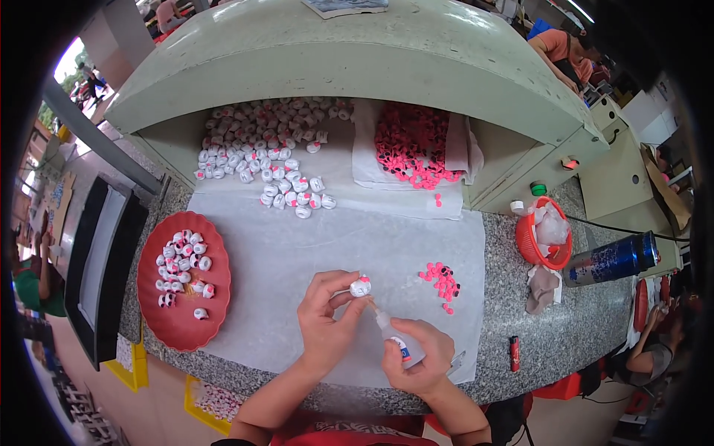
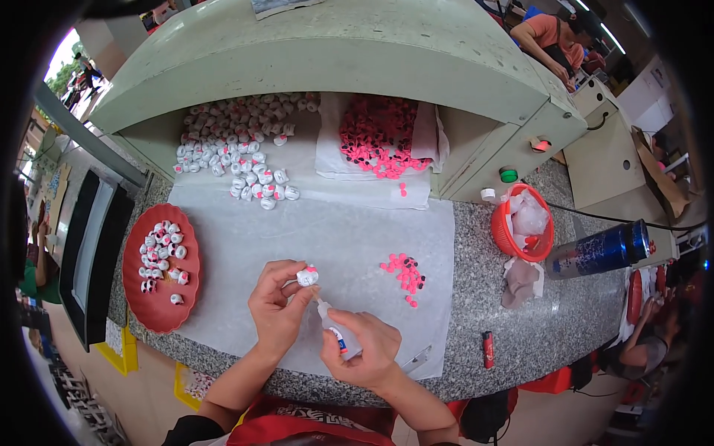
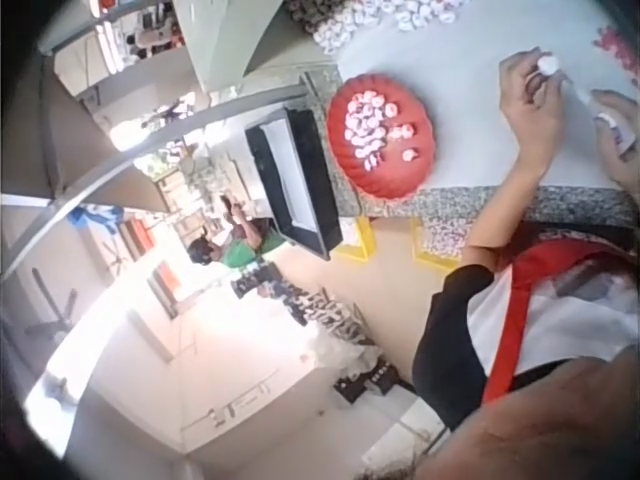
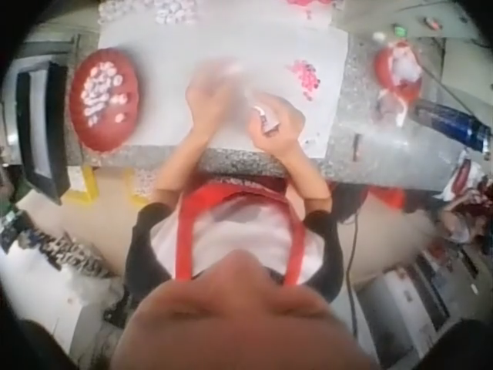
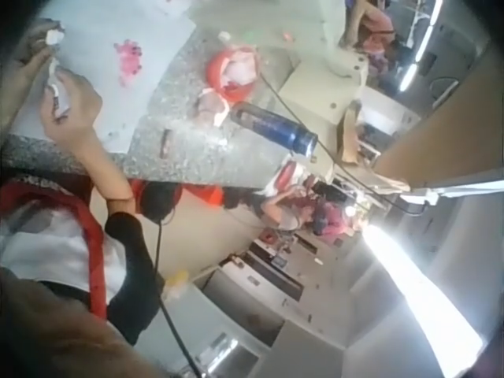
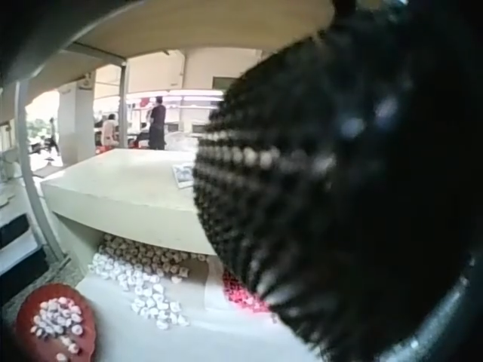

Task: Apply glue to small white plastic components and attach them to pink plastic parts.

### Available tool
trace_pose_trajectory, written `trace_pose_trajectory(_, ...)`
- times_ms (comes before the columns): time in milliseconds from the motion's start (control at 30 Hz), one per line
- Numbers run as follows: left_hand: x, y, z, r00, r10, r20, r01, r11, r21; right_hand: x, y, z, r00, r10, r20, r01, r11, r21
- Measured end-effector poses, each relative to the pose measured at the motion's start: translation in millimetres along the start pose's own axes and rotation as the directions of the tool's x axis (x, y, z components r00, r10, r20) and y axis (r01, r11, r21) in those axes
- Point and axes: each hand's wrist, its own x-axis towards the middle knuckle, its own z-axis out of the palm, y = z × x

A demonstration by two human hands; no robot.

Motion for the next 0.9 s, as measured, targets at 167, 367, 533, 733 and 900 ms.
trace_pose_trajectory(167,0.3,0.1,-1.7,1.0,0.014,0.015,-0.015,0.999,0.051,-0.1,-1.5,0.0,1.0,0.011,0.009,-0.011,0.999,0.031)
trace_pose_trajectory(367,1.7,-2.9,-3.0,0.998,0.048,0.037,-0.052,0.994,0.094,4.6,-0.4,-6.2,0.999,0.048,0.02,-0.049,0.998,0.025)
trace_pose_trajectory(533,2.6,-2.8,-3.8,0.999,0.028,0.022,-0.029,0.997,0.066,3.6,-0.4,-8.3,0.99,0.137,0.013,-0.138,0.99,0.039)
trace_pose_trajectory(733,6.2,2.2,-6.0,0.95,-0.305,0.063,0.311,0.936,-0.167,1.4,-1.6,-12.2,0.976,0.214,0.033,-0.216,0.974,0.068)
trace_pose_trajectory(900,6.2,0.2,-8.3,0.926,-0.365,0.097,0.377,0.899,-0.222,1.0,-0.5,-11.5,0.983,0.183,0.018,-0.184,0.981,0.062)
